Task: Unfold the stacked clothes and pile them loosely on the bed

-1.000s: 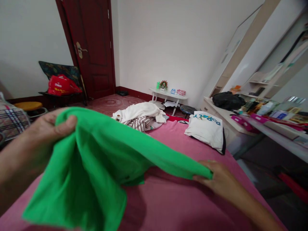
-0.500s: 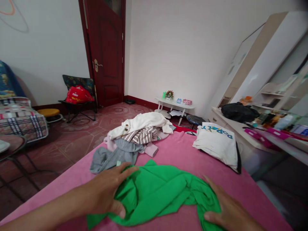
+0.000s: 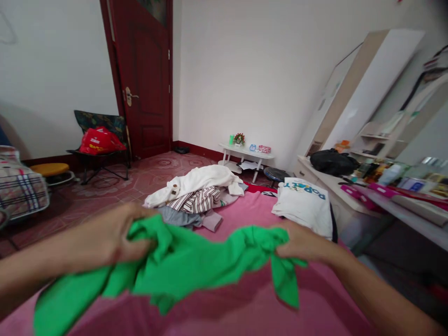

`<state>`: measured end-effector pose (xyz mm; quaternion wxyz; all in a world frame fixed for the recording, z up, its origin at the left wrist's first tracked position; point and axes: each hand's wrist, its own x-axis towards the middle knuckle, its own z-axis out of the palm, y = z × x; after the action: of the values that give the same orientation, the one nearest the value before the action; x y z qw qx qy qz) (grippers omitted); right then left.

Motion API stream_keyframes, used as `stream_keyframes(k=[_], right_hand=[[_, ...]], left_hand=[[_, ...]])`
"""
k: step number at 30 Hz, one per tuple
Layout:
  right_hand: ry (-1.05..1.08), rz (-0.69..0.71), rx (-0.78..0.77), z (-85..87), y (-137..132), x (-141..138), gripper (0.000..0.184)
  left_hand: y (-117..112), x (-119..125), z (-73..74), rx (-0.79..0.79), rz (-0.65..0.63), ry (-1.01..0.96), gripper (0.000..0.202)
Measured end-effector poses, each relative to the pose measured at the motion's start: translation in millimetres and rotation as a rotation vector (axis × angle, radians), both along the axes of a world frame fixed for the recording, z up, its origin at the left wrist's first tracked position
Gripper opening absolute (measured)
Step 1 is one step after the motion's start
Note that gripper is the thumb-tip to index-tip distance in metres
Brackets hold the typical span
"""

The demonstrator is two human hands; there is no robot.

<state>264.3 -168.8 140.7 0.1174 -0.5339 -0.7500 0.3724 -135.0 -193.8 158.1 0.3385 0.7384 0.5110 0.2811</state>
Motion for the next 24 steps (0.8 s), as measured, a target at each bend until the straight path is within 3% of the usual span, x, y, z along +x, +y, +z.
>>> stream_keyframes(k=[1,2,4,5,7,9,11,12,14,16,19,22,24], right_hand=[[0.067,-0.105,0.158,14.6,21.4,-0.8,0.016],[0.159,-0.231,0.368,26.8,44.6,0.3,0.028],[0.246,-0.411,0.722,39.7,90.1,10.5,0.065],[0.241,-0.506,0.841,39.0,109.5,19.9,0.076],[0.128,-0.656,0.974,22.6,136.1,46.2,0.079],[-0.076,-0.745,0.947,-9.5,143.7,79.4,0.067],[-0.22,-0.82,0.814,-47.3,133.9,114.2,0.063],[-0.254,-0.857,0.769,-64.7,124.2,130.5,0.06],[-0.319,-0.892,0.718,-90.6,100.5,157.0,0.047],[-0.36,-0.886,0.71,-101.5,79.7,172.8,0.03],[-0.389,-0.885,0.622,-95.3,69.8,174.4,0.011],[-0.378,-0.901,0.507,-81.7,79.8,145.2,0.018],[-0.329,-0.877,0.482,-77.9,78.9,103.6,0.017]], left_hand=[[17.6,-4.0,17.3,0.032,0.05,0.063,0.03],[37.4,-6.0,31.8,0.164,0.203,0.105,0.039],[78.6,-3.1,46.6,0.451,0.381,0.211,0.054],[97.9,1.5,44.6,0.582,0.392,0.261,0.059],[129.8,15.2,21.3,0.741,0.276,0.337,0.065],[150.6,32.0,-20.9,0.674,0.178,0.393,0.077],[160.3,47.8,-67.0,0.53,0.114,0.571,0.07],[161.7,54.3,-86.7,0.54,0.13,0.635,0.07],[160.4,62.9,-113.5,0.586,0.156,0.71,0.068],[157.7,65.5,-123.7,0.636,0.166,0.732,0.069],[158.0,63.5,-123.0,0.66,0.152,0.75,0.07],[163.7,61.4,-122.7,0.679,0.156,0.769,0.071],[166.8,61.6,-124.7,0.698,0.163,0.769,0.071]])
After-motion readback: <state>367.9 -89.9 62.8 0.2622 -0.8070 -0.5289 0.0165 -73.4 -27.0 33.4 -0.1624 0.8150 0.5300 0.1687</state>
